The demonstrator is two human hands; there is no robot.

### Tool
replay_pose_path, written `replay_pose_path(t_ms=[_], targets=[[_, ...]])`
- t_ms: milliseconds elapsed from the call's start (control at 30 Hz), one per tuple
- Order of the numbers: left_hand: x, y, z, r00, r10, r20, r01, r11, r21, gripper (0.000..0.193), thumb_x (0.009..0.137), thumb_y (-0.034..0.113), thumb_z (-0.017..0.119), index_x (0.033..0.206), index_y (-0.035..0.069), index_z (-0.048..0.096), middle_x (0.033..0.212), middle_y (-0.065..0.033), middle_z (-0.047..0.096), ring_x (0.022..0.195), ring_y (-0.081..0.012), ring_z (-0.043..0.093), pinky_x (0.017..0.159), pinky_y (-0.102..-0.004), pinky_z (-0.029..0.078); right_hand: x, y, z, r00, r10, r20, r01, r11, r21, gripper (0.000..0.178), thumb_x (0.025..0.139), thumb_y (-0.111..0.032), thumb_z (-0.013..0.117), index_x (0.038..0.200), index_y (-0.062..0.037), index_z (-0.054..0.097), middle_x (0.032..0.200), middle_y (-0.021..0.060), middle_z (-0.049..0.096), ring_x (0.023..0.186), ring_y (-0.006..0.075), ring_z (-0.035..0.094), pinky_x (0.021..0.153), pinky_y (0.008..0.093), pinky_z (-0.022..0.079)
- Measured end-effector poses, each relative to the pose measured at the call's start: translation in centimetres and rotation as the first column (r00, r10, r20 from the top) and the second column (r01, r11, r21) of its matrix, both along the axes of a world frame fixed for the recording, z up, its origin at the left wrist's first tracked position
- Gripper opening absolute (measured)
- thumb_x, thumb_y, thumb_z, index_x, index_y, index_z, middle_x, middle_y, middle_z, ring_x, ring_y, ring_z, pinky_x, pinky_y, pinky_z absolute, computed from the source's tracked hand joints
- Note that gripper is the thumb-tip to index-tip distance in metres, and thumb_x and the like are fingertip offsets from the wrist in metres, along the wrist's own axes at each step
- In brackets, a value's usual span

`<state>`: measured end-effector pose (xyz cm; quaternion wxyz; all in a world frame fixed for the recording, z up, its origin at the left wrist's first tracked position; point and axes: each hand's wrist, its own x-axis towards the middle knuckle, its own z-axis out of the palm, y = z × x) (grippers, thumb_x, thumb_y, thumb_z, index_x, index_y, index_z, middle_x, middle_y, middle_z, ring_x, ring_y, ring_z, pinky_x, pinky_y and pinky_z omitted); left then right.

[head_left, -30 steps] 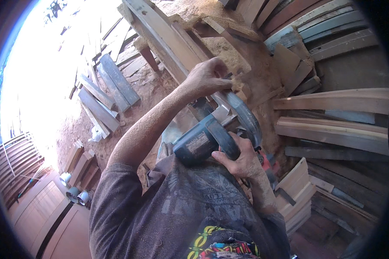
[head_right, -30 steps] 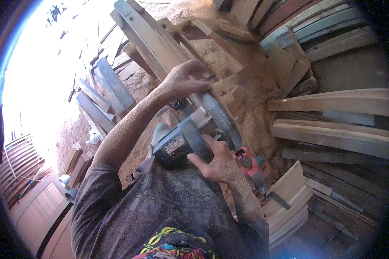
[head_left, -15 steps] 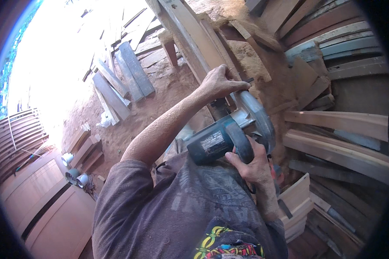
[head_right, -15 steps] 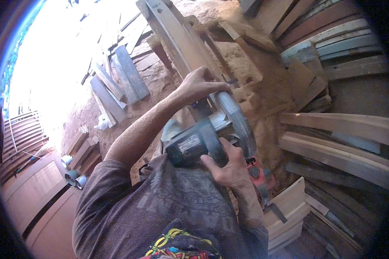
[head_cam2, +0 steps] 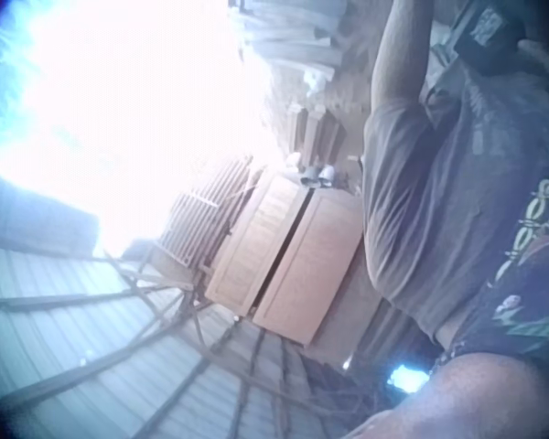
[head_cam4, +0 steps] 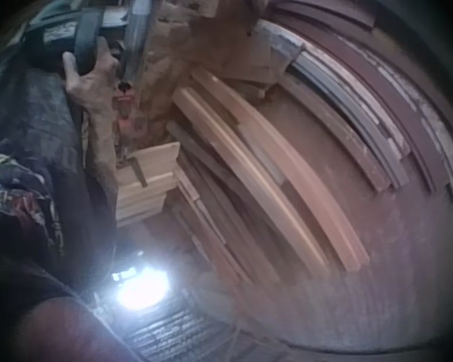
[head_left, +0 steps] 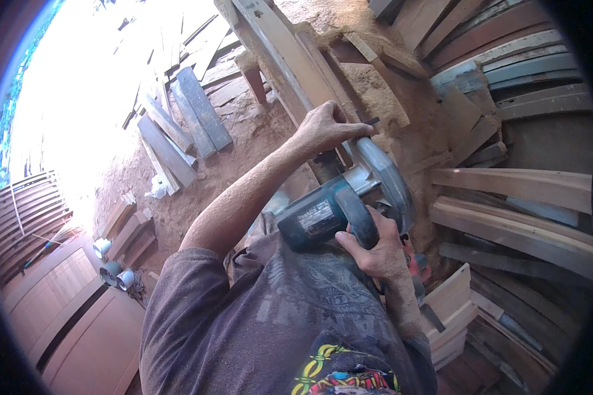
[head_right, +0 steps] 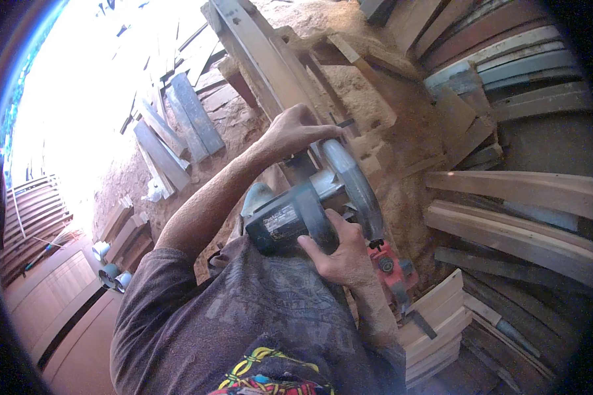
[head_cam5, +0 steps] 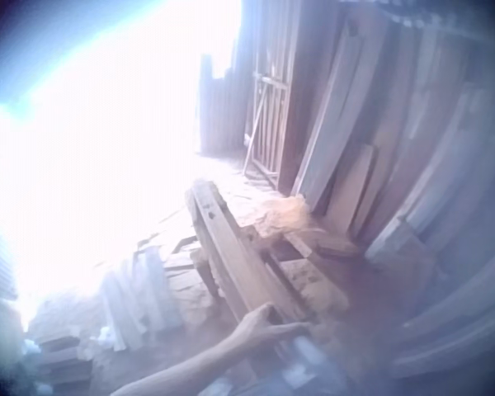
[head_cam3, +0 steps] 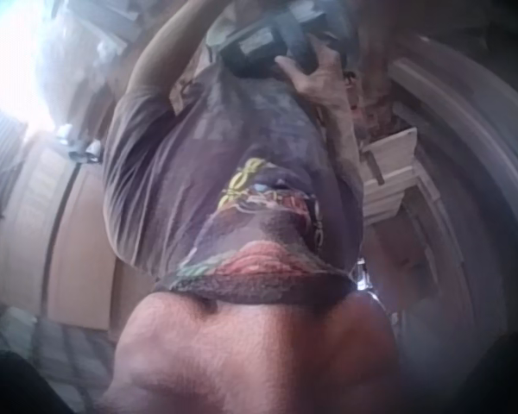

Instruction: The person uses a circular saw to cut a long wooden plank into smaller pieces on a workbench. After cutting, the person uses a handheld sander to smooth the edges of the cut wood.

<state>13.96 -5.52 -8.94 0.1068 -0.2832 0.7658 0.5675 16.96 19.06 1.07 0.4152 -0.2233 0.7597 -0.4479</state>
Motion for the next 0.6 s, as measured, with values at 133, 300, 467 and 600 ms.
replay_pose_path(t_ms=[133, 300, 467, 600], targets=[[-0.4, -0.4, -1.1, 0.999, -0.037, 0.03, 0.038, 0.999, -0.026, 0.08, 0.077, 0.069, 0.086, 0.098, -0.007, 0.073, 0.089, -0.017, 0.073, 0.086, -0.0244, 0.072, 0.074, -0.0406, 0.056, -0.1, -0.3, 0.3, 1.0, 0.008, 0.007, -0.008, 1.0, 0.016, 0.033, 0.09, -0.017, 0.081, 0.118, -0.0011, 0.07, 0.099, 0.0163, 0.079, 0.093, 0.0252, 0.078, 0.084, 0.0385, 0.059], [-0.8, -1.1, -1.3, 0.994, -0.058, 0.088, 0.053, 0.997, 0.052, 0.08, 0.07, 0.071, 0.09, 0.095, -0.002, 0.069, 0.092, -0.0196, 0.074, 0.09, -0.0283, 0.074, 0.079, -0.0408, 0.059, -0.3, -0.7, 0.4, 0.999, 0.008, 0.046, -0.009, 0.999, 0.032, 0.034, 0.091, -0.017, 0.081, 0.118, -0.0017, 0.07, 0.099, 0.0166, 0.078, 0.094, 0.0255, 0.078, 0.085, 0.0393, 0.059], [-0.7, -1.2, -0.4, 0.997, -0.019, 0.076, 0.017, 1.0, 0.027, 0.077, 0.071, 0.07, 0.09, 0.096, -0.001, 0.07, 0.091, -0.0186, 0.074, 0.087, -0.0281, 0.074, 0.077, -0.0408, 0.059, 0.0, -1.1, -0.3, 0.999, -0.03, -0.023, 0.03, 0.999, -0.031, 0.021, 0.09, -0.011, 0.083, 0.1, -0.0023, 0.067, 0.079, 0.0031, 0.068, 0.073, 0.0109, 0.064, 0.071, 0.0306, 0.053], [-0.7, -1.4, -0.6, 0.998, -0.005, 0.067, 0.003, 1.0, 0.03, 0.077, 0.072, 0.069, 0.09, 0.096, -0.001, 0.07, 0.091, -0.0184, 0.074, 0.087, -0.0279, 0.074, 0.076, -0.0409, 0.059, -0.2, -1.5, -0.3, 0.999, -0.024, -0.025, 0.023, 0.998, -0.064, 0.021, 0.091, -0.011, 0.083, 0.1, -0.0024, 0.066, 0.079, 0.0032, 0.068, 0.073, 0.011, 0.065, 0.071, 0.0305, 0.053]])
